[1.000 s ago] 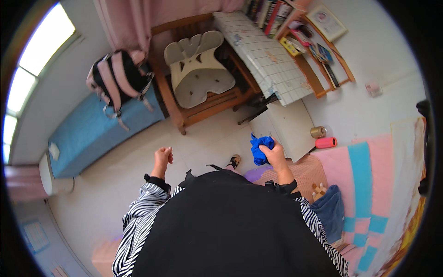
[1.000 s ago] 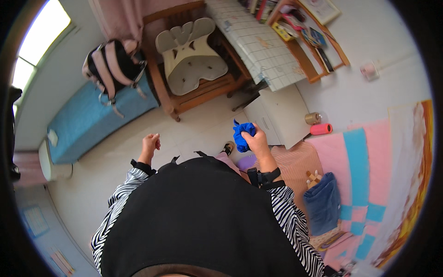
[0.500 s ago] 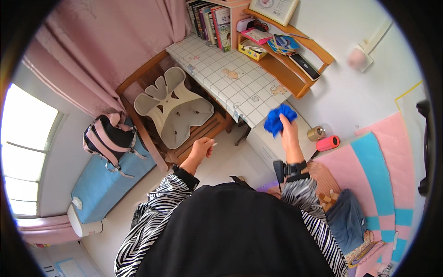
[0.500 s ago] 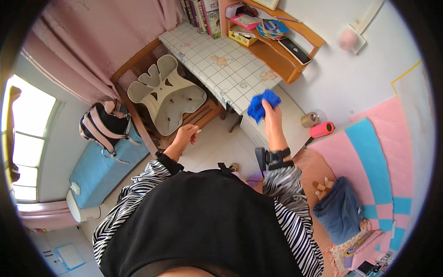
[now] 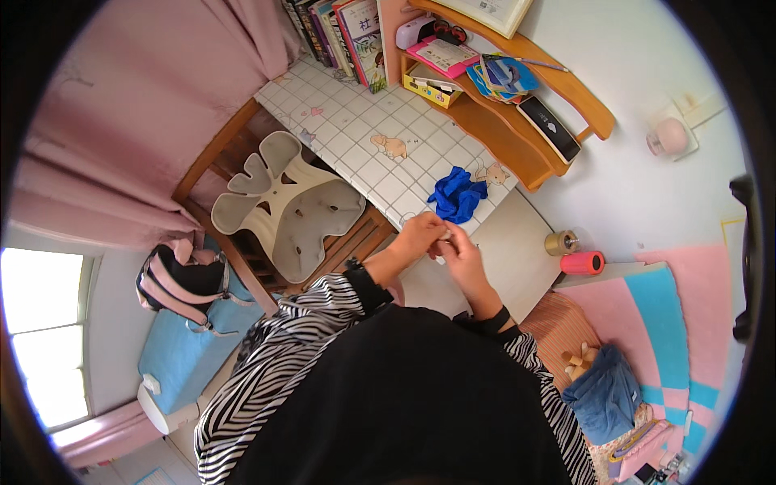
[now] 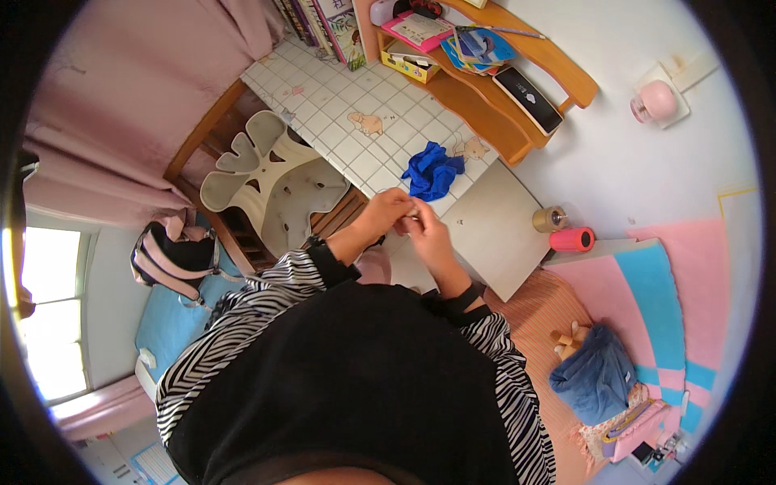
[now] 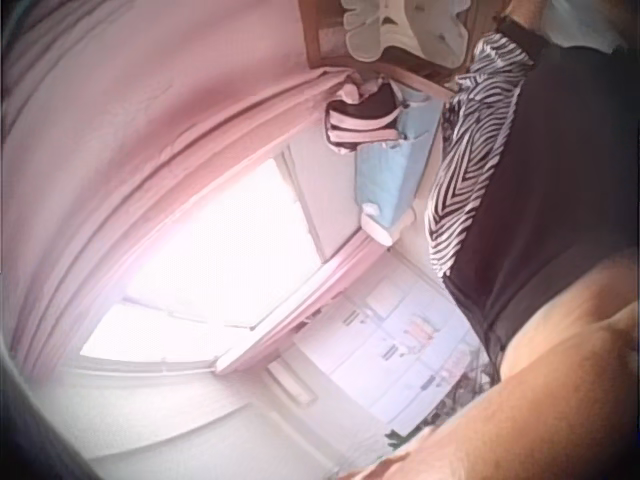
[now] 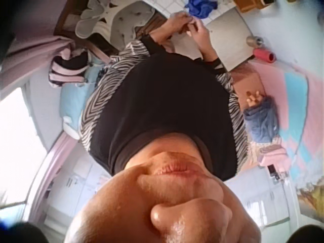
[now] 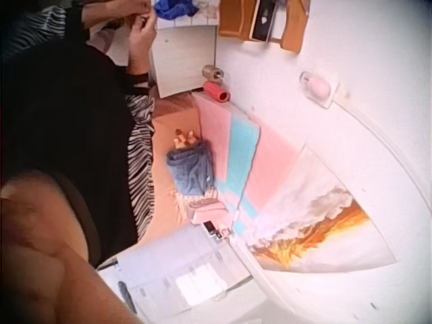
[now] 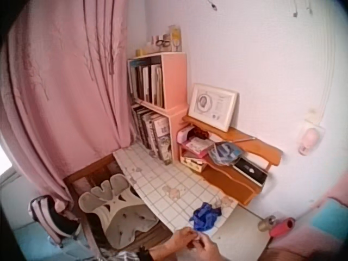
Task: The person wipes various surfaces in a bedroom using a blue cloth. They clean a bedside table, a small refrigerator, and a desk, moving items like a water bottle and plastic containers aside to reach the surfaces.
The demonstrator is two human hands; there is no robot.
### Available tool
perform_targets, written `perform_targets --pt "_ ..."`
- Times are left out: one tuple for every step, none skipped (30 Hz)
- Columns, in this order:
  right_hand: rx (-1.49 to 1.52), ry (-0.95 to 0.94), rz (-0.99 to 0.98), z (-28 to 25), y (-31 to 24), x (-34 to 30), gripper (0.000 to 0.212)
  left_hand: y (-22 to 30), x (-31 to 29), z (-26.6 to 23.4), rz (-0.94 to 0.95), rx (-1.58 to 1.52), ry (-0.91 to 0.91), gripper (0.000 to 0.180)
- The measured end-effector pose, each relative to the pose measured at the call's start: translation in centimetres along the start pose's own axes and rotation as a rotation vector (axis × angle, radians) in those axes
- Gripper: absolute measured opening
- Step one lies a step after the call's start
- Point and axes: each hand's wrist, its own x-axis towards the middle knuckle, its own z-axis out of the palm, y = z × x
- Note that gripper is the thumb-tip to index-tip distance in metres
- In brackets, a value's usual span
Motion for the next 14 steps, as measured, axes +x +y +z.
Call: perform_targets --pt "0.005 0.049 -0.008 -0.8 -0.2 0.6 0.026 0.5 1.2 0.1 -0.035 -0.011 -0.081 0.018" --pt "-0.179 0.110 0.058 -1.3 -0.2 1.3 0.023 1.0 2.2 0.4 -0.032 -0.052 -0.138 0.017" --pt "-0.330 0.156 0.084 -2.1 -0.2 1.9 0.019 1.5 3.5 0.4 0.000 0.052 -0.196 0.016" --pt "-0.236 0.202 0.087 -2.4 -0.1 2.4 0.018 2.1 4.7 0.4 0.023 0.146 -0.252 0.015" --pt "-0.138 0.250 0.087 -2.7 0.2 2.8 0.017 2.5 5.9 0.2 0.031 0.233 -0.308 0.015" --pt "-0.030 0.316 0.159 -3.0 0.4 3.0 0.016 2.9 7.3 -0.1 0.186 0.626 -0.256 0.018" --pt "0.046 0.388 0.112 -3.5 0.7 3.0 0.016 3.0 8.4 -0.2 0.379 0.762 -0.269 0.020" --pt "0.133 0.476 0.135 -4.0 1.0 2.9 0.016 2.9 9.4 -0.3 0.558 0.874 -0.279 0.024" --pt "0.222 0.553 0.142 -4.4 1.0 2.6 0.016 2.8 10.0 -0.4 0.749 0.983 -0.277 0.027" --pt "0.244 0.603 0.158 -4.9 1.3 2.1 0.016 2.1 10.5 -0.2 0.737 1.028 -0.400 0.038" --pt "0.228 0.641 0.224 -5.3 1.7 1.4 0.016 1.4 11.2 -0.1 0.791 1.141 -0.428 0.040" --pt "0.210 0.668 0.267 -5.8 2.4 0.7 0.016 0.4 12.1 0.1 0.849 1.254 -0.453 0.042" --pt "0.191 0.690 0.304 -6.1 2.9 0.0 0.016 -0.3 13.1 0.1 0.883 1.375 -0.492 0.045" --pt "0.155 0.681 0.301 -6.5 3.4 -0.8 0.019 -0.9 14.3 0.7 0.921 1.361 -0.475 0.045"
